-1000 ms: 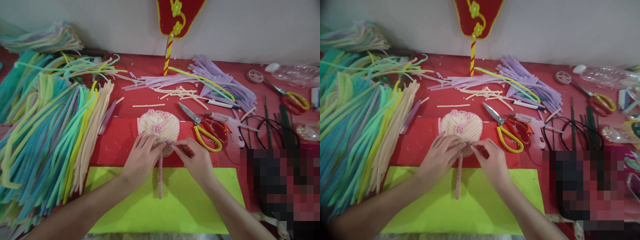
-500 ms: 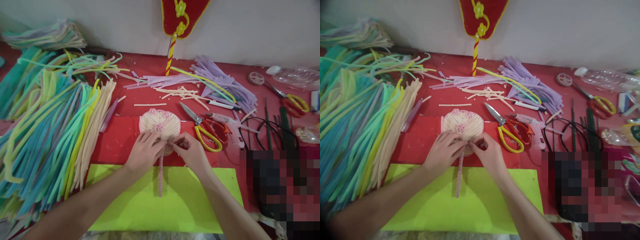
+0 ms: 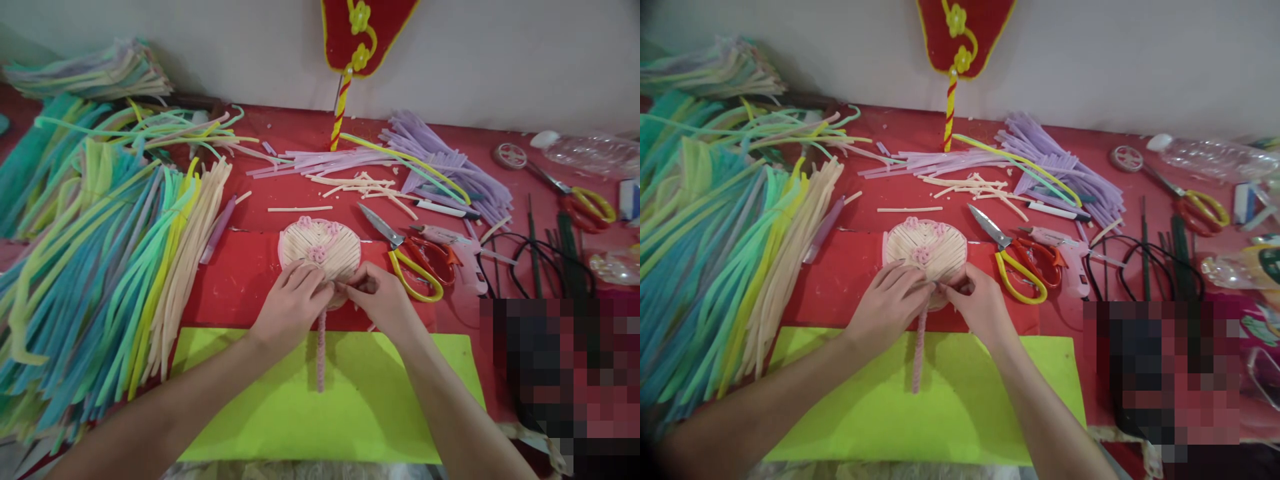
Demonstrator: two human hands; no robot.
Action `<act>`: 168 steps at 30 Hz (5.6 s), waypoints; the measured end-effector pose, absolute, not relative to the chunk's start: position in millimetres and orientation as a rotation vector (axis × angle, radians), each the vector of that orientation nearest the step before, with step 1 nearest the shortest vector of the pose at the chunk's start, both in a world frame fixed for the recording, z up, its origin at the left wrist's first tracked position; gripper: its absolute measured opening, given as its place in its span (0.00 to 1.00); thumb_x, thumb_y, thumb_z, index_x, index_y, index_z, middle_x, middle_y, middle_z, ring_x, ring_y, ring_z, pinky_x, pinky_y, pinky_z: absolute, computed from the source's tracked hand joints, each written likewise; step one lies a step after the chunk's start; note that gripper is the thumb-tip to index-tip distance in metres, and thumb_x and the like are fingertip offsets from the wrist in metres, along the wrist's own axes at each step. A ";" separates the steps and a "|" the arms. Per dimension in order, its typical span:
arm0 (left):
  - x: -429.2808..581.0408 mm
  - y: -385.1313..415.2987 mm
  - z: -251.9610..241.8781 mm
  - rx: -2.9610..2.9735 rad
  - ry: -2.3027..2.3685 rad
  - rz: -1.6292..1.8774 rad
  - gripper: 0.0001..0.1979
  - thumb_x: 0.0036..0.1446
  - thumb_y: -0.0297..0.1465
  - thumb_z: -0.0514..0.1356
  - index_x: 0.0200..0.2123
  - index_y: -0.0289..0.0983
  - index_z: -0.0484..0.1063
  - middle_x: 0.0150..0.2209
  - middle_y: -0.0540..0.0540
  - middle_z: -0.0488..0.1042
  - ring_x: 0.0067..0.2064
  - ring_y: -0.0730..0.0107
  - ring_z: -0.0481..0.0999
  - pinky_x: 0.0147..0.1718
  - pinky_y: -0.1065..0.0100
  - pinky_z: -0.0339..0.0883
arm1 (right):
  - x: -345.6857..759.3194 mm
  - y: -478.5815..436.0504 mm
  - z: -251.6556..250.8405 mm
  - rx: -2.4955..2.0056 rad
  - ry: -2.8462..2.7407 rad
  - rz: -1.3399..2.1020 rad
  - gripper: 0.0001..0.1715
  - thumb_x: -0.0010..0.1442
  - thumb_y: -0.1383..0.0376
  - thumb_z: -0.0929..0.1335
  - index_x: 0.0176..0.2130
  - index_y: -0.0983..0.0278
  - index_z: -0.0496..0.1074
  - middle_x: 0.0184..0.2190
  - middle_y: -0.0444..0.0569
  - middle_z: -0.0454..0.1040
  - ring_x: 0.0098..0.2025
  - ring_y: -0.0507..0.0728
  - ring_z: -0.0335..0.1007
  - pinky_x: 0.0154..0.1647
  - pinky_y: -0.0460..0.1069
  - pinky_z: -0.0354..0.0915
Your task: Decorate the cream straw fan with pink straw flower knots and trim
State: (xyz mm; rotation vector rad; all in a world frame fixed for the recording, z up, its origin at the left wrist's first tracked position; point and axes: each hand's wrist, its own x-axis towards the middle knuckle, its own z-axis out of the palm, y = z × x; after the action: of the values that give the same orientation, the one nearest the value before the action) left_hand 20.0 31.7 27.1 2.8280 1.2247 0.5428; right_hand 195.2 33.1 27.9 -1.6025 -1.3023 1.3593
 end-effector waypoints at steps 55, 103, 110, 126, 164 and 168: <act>-0.8 31.3 24.3 2.062 1.688 0.741 0.08 0.56 0.27 0.59 0.41 0.38 0.66 0.35 0.48 0.72 0.37 0.67 0.74 0.36 0.65 0.71 | 181.4 19.4 14.2 -1.473 -1.877 0.705 0.04 0.59 0.66 0.66 0.32 0.61 0.70 0.31 0.47 0.70 0.34 0.54 0.68 0.34 0.47 0.64; 0.7 44.7 16.3 2.226 1.537 0.760 0.16 0.53 0.22 0.55 0.46 0.37 0.69 0.49 0.41 0.66 0.54 0.58 0.64 0.54 0.52 0.58 | 182.2 19.6 14.0 -1.481 -1.892 0.719 0.05 0.60 0.65 0.64 0.32 0.60 0.70 0.31 0.47 0.70 0.35 0.54 0.68 0.34 0.48 0.64; -3.8 48.2 12.0 2.208 1.498 0.816 0.16 0.54 0.23 0.55 0.46 0.40 0.69 0.49 0.42 0.66 0.54 0.59 0.65 0.52 0.51 0.60 | 182.5 19.5 12.5 -1.465 -1.892 0.720 0.05 0.60 0.65 0.64 0.33 0.60 0.70 0.31 0.48 0.70 0.34 0.54 0.68 0.33 0.48 0.65; -10.3 53.6 15.1 2.385 1.471 0.801 0.12 0.57 0.26 0.56 0.43 0.40 0.74 0.49 0.43 0.67 0.55 0.59 0.63 0.55 0.50 0.58 | 181.5 19.4 14.6 -1.482 -1.877 0.737 0.05 0.60 0.65 0.65 0.33 0.61 0.70 0.31 0.47 0.70 0.34 0.54 0.67 0.31 0.47 0.64; -16.3 51.6 15.1 2.319 1.419 0.632 0.22 0.50 0.39 0.64 0.49 0.41 0.69 0.54 0.42 0.61 0.58 0.55 0.59 0.60 0.48 0.50 | 209.8 27.5 33.6 -1.700 -1.337 0.594 0.18 0.61 0.54 0.62 0.31 0.63 0.71 0.26 0.44 0.70 0.26 0.50 0.62 0.26 0.45 0.56; -15.8 50.4 15.6 2.332 1.415 0.652 0.22 0.50 0.39 0.63 0.49 0.41 0.69 0.53 0.42 0.61 0.58 0.55 0.59 0.60 0.48 0.50 | 217.6 31.1 31.6 -1.735 -1.279 0.523 0.18 0.61 0.54 0.62 0.34 0.63 0.73 0.28 0.45 0.72 0.29 0.51 0.65 0.29 0.46 0.59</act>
State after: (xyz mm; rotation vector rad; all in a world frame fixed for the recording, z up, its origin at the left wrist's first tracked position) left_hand -15.8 50.4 15.6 2.3320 1.4152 0.6525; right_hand 217.6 31.1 31.6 -1.7352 -1.2793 0.5230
